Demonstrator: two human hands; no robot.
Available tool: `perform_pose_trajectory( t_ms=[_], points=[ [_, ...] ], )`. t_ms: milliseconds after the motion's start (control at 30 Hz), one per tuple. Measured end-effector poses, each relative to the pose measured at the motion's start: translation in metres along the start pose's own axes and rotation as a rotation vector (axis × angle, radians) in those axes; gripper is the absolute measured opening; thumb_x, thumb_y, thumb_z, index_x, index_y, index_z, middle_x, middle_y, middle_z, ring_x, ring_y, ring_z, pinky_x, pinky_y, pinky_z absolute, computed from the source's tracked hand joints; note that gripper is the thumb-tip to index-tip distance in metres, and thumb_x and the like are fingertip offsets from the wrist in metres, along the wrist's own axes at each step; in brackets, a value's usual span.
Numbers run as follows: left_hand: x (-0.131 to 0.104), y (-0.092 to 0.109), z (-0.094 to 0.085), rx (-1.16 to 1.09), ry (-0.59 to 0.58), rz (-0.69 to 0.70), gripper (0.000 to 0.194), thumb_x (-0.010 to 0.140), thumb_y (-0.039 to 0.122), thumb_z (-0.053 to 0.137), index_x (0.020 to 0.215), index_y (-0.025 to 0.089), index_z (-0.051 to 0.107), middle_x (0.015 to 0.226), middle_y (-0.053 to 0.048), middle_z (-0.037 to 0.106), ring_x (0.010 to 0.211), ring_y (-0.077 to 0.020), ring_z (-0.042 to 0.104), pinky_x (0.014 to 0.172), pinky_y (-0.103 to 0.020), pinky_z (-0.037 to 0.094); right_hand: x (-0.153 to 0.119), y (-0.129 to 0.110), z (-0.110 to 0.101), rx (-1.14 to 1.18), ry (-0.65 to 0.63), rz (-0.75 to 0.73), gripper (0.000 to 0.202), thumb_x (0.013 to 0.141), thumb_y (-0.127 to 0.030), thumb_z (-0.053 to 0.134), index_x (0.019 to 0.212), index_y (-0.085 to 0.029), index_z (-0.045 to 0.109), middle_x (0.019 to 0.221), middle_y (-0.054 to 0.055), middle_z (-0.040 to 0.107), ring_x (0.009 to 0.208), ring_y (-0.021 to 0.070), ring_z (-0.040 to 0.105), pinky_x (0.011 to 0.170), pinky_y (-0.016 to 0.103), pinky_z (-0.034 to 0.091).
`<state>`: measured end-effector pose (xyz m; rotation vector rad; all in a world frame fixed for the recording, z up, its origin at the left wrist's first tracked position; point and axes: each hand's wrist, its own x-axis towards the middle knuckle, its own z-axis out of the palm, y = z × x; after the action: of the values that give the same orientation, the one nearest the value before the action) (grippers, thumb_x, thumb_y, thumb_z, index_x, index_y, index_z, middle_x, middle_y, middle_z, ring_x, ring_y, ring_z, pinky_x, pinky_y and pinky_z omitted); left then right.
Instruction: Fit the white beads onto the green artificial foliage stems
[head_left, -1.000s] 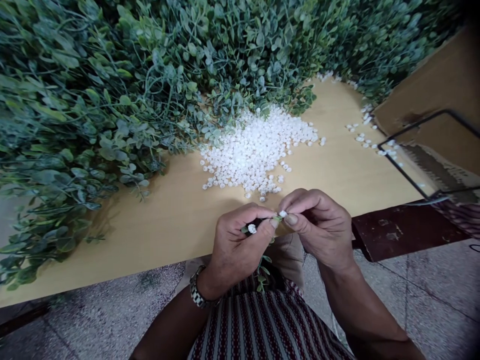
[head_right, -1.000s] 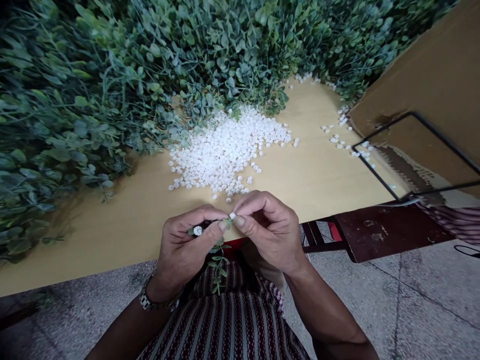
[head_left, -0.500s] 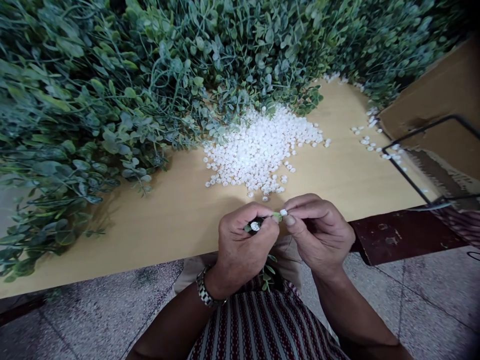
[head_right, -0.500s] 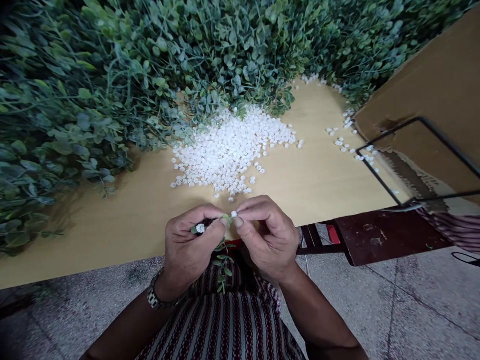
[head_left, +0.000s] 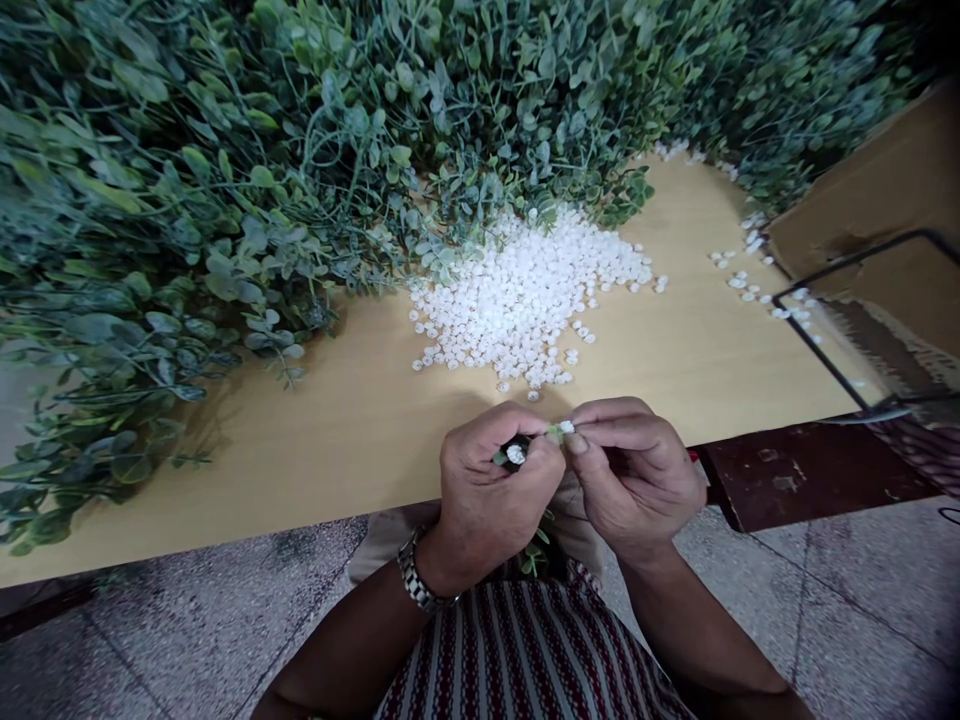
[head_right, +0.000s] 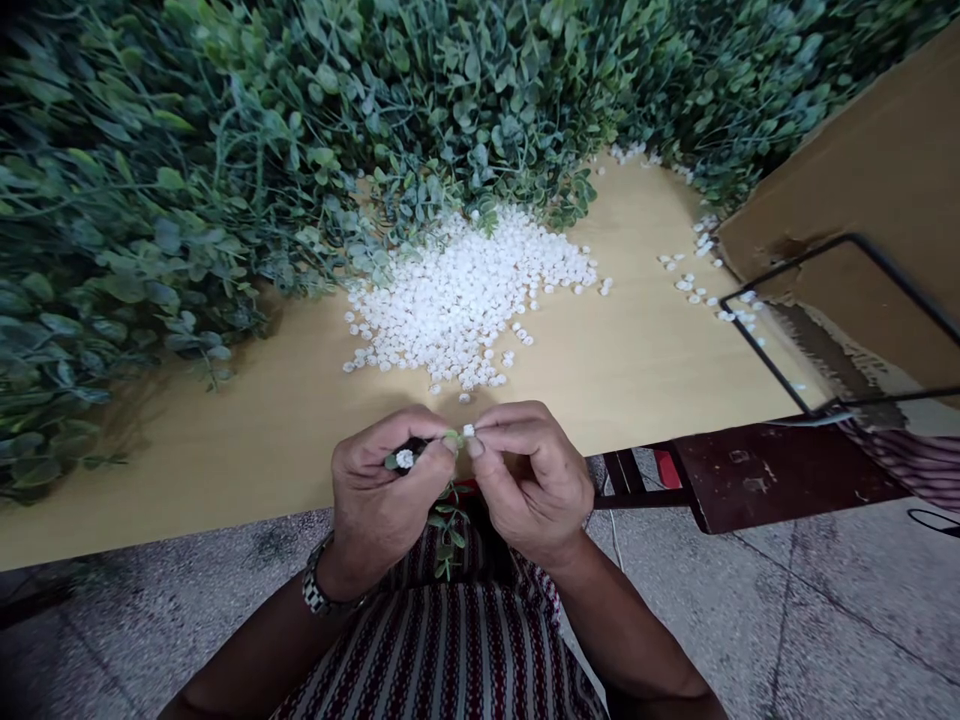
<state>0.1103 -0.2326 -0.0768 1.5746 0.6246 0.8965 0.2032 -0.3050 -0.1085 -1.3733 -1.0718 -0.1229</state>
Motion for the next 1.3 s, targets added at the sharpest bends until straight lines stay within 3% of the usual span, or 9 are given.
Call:
perform_pose_trajectory(
  t_ms=[433, 667, 833, 1133, 1300],
  points=[
    [0.0, 0.0, 0.0, 0.029, -0.003, 0.003, 0.017, 0.069, 0.005, 0.051, 0.056, 0.014, 0.054, 0.05, 0.006, 0.046, 0.045, -0.0043, 0.036, 0.041, -0.015, 0.032, -0.002, 0.0, -0.002, -0.077, -0.035, -0.061, 0.028, 0.07, -0.001, 0.064, 0.088, -0.022, 0.062, 0.075, 0.001, 0.064, 0.07, 0.0159, 0.064, 0.053, 0.029, 0.054],
    [0.0, 0.0, -0.001, 0.041, -0.012, 0.017, 0.017, 0.069, 0.003, 0.051, 0.056, 0.014, 0.055, 0.051, 0.005, 0.048, 0.045, -0.0044, 0.039, 0.042, -0.015, 0.033, 0.0, 0.004, -0.009, -0.188, -0.136, -0.217, 0.032, 0.069, -0.002, 0.066, 0.094, -0.021, 0.061, 0.083, 0.004, 0.066, 0.072, 0.0163, 0.063, 0.057, 0.03, 0.054],
    [0.0, -0.001, -0.002, 0.062, -0.017, 0.025, 0.018, 0.07, 0.003, 0.051, 0.057, 0.014, 0.056, 0.053, 0.004, 0.051, 0.046, -0.0053, 0.041, 0.043, -0.017, 0.035, 0.004, 0.003, -0.013, -0.254, -0.21, -0.266, 0.029, 0.07, -0.003, 0.065, 0.091, -0.022, 0.06, 0.082, 0.004, 0.066, 0.074, 0.0173, 0.064, 0.059, 0.031, 0.055],
    [-0.003, -0.006, -0.005, 0.058, -0.087, 0.059, 0.015, 0.074, 0.005, 0.054, 0.063, 0.013, 0.06, 0.057, 0.002, 0.055, 0.051, -0.0069, 0.047, 0.049, -0.018, 0.04, 0.004, 0.006, -0.014, -0.275, -0.232, -0.339, 0.023, 0.073, -0.004, 0.062, 0.084, -0.024, 0.058, 0.086, 0.004, 0.067, 0.075, 0.0179, 0.065, 0.064, 0.036, 0.06],
    [0.0, -0.005, -0.008, -0.098, -0.135, -0.054, 0.015, 0.077, 0.01, 0.057, 0.063, 0.014, 0.059, 0.055, 0.002, 0.055, 0.048, -0.0066, 0.045, 0.046, -0.019, 0.039, 0.018, 0.005, -0.02, -0.246, -0.315, -0.44, 0.026, 0.074, -0.003, 0.062, 0.09, -0.022, 0.061, 0.087, 0.005, 0.068, 0.074, 0.017, 0.066, 0.061, 0.033, 0.06]
  ],
)
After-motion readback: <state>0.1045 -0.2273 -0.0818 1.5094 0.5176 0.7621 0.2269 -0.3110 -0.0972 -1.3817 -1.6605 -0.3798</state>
